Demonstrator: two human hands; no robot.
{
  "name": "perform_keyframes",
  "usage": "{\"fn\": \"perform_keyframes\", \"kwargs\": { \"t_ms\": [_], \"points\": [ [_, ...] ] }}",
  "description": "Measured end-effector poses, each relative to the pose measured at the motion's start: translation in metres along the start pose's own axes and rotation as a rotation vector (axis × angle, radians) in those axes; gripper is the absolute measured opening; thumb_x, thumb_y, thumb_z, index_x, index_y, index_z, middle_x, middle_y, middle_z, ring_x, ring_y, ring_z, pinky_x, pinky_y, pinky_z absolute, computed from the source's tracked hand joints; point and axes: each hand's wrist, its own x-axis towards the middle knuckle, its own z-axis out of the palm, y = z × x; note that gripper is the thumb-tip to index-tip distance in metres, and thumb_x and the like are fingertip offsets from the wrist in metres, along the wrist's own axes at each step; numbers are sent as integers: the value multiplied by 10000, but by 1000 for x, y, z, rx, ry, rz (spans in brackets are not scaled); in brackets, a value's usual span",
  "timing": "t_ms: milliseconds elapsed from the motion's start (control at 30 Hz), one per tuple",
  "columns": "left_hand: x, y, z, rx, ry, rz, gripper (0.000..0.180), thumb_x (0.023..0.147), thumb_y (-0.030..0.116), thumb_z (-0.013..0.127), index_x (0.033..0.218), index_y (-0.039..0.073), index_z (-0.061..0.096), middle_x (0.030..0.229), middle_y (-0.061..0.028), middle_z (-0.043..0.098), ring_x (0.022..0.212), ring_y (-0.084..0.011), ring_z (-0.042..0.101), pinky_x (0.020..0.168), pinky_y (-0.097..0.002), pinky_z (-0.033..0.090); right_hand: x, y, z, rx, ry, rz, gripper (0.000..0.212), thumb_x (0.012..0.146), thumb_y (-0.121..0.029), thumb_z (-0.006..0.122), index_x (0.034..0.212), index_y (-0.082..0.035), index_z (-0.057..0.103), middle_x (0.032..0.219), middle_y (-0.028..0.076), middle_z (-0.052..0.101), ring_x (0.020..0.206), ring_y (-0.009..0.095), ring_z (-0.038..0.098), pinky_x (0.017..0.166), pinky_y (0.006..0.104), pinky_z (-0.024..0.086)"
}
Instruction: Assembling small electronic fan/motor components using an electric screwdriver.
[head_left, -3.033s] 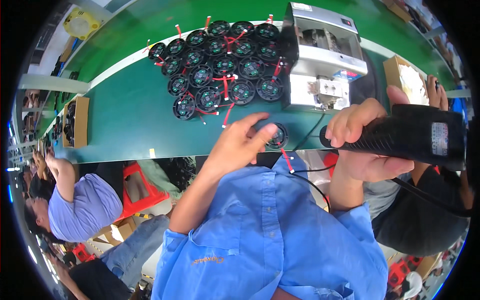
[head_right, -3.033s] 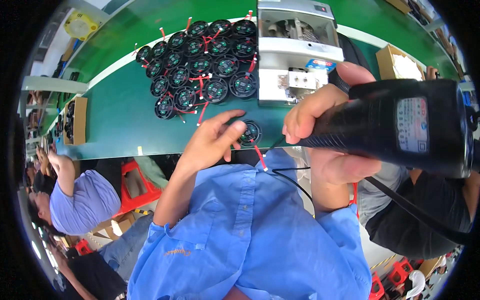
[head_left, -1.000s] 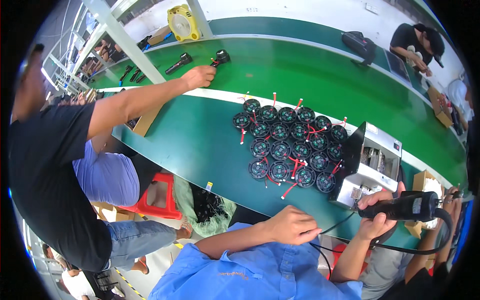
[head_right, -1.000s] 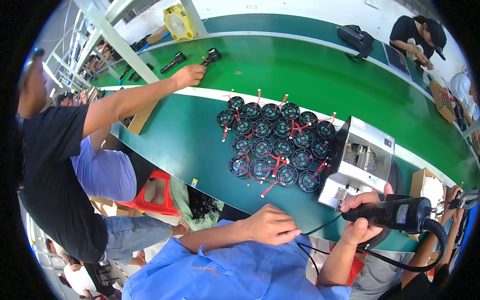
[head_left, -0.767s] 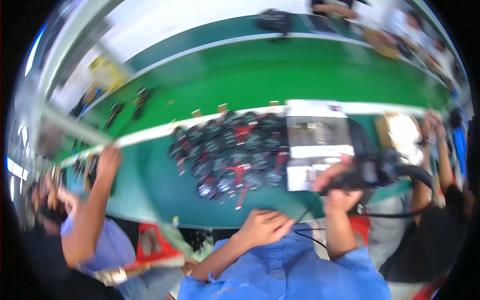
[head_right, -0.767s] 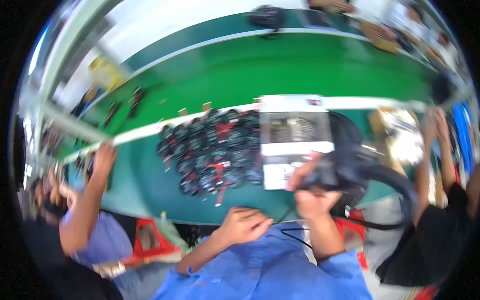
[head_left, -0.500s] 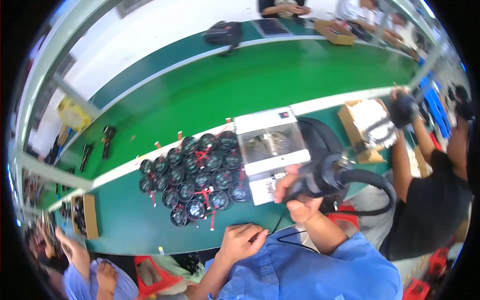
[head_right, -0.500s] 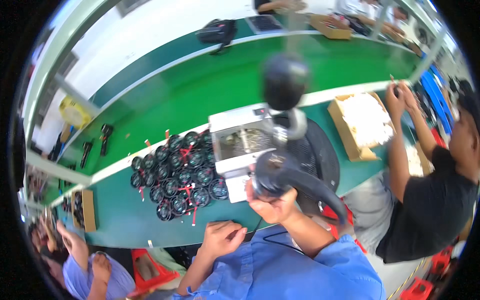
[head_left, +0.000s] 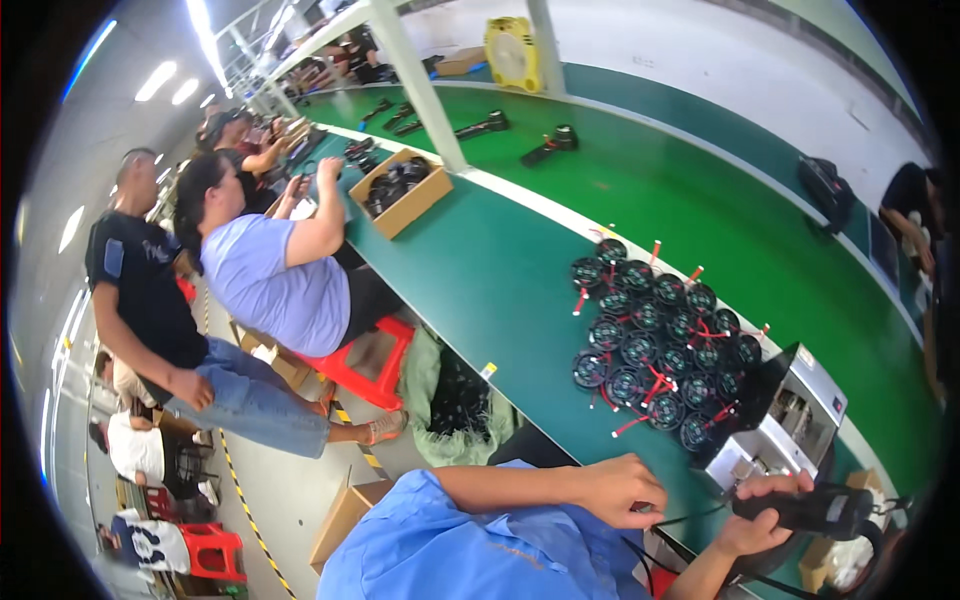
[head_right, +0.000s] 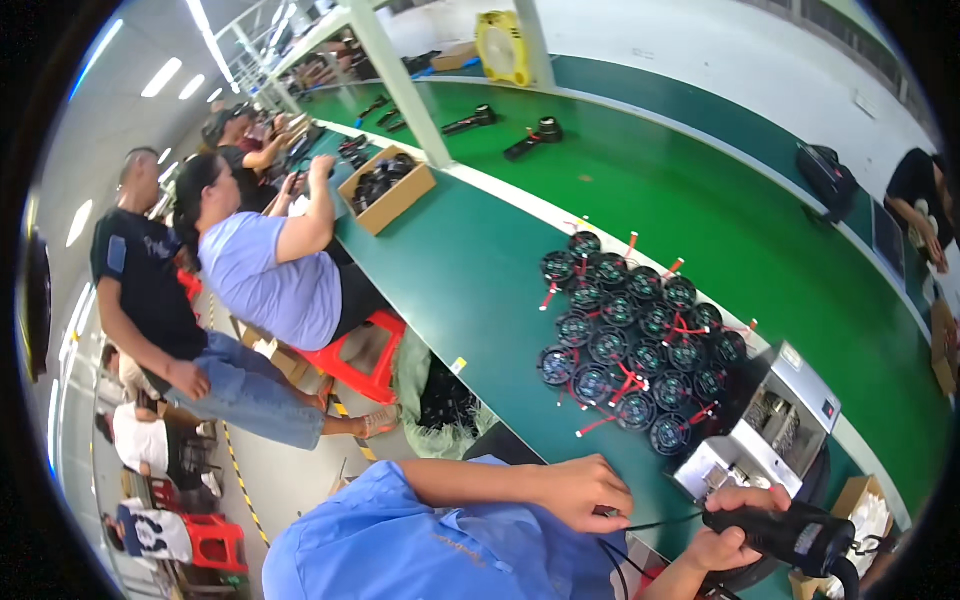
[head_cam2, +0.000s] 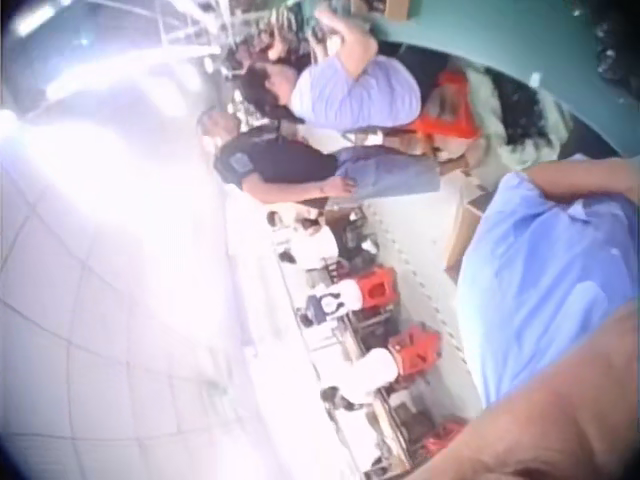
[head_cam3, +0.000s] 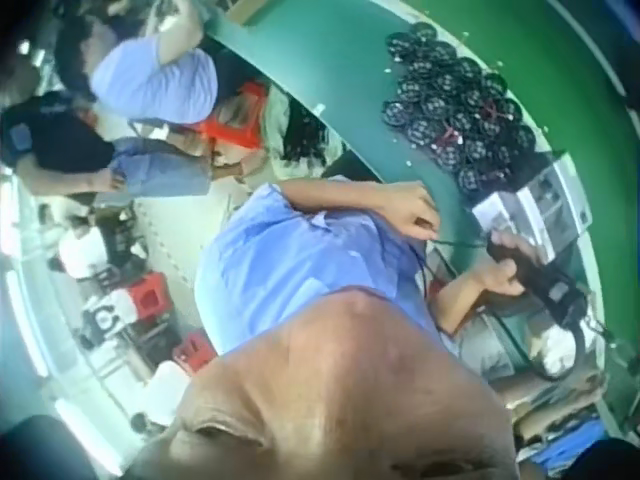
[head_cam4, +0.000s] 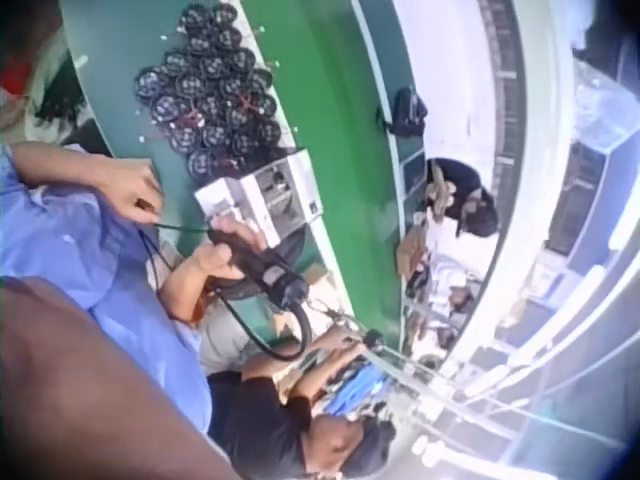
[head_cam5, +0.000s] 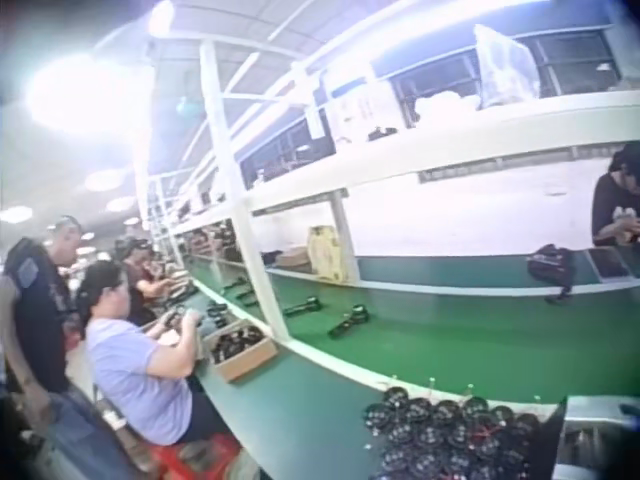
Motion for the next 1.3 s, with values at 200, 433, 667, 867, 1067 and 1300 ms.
{"fn": "perform_keyframes", "kwargs": {
  "t_ms": [200, 433, 667, 867, 1067, 1300],
  "points": [
    [29, 62, -3, -379, -71, 183, 122, 832, 151, 646, 824, 29, 640, 717, -75, 633, 614, -215, 615, 522, -322, 462, 2, 0, 7, -7, 2, -28, 755, 855, -452, 571, 1276, 109, 291, 732, 66, 493, 581, 130, 471, 588, 250, 421],
    [92, 137, 54, -636, -240, 748, 432, 941, 386, 484, 910, -28, 607, 849, -220, 592, 809, -380, 575, 671, -450, 454, 4, 5, 2, -5, -22, -45, 680, 886, -414, 536, 1290, 86, 315, 753, 83, 502, 587, 150, 472, 548, 278, 426],
    [38, 283, 93, 808, -109, 805, 371, 840, 328, 616, 638, 20, 571, 595, -191, 556, 539, -354, 546, 484, -427, 383, 6, 5, 0, 46, 20, 0, 678, 886, -410, 556, 1282, 91, 328, 739, 80, 486, 579, 154, 470, 529, 277, 427],
    [40, 249, 156, -916, -541, 825, 449, 853, 335, 569, 573, 3, 457, 561, -212, 492, 466, -369, 470, 445, -450, 305, 6, 8, 2, 69, -7, -39, 618, 907, -385, 540, 1272, 77, 351, 761, 82, 494, 596, 144, 477, 534, 268, 440],
    [16, 256, 140, -1206, -491, 933, 509, 868, 398, 545, 577, -14, 477, 568, -253, 487, 495, -396, 484, 495, -500, 326, 4, 9, -1, 53, -12, -58, 603, 909, -386, 532, 1246, 86, 367, 759, 82, 483, 612, 141, 475, 535, 260, 429],
    [27, 120, 34, -834, -426, 549, 336, 839, 307, 624, 942, -13, 623, 850, -177, 639, 778, -262, 627, 669, -373, 474, 2, 16, -8, 63, -8, -52, 583, 910, -345, 537, 1271, 77, 358, 785, 78, 488, 625, 151, 471, 566, 263, 422]
  ]
}}
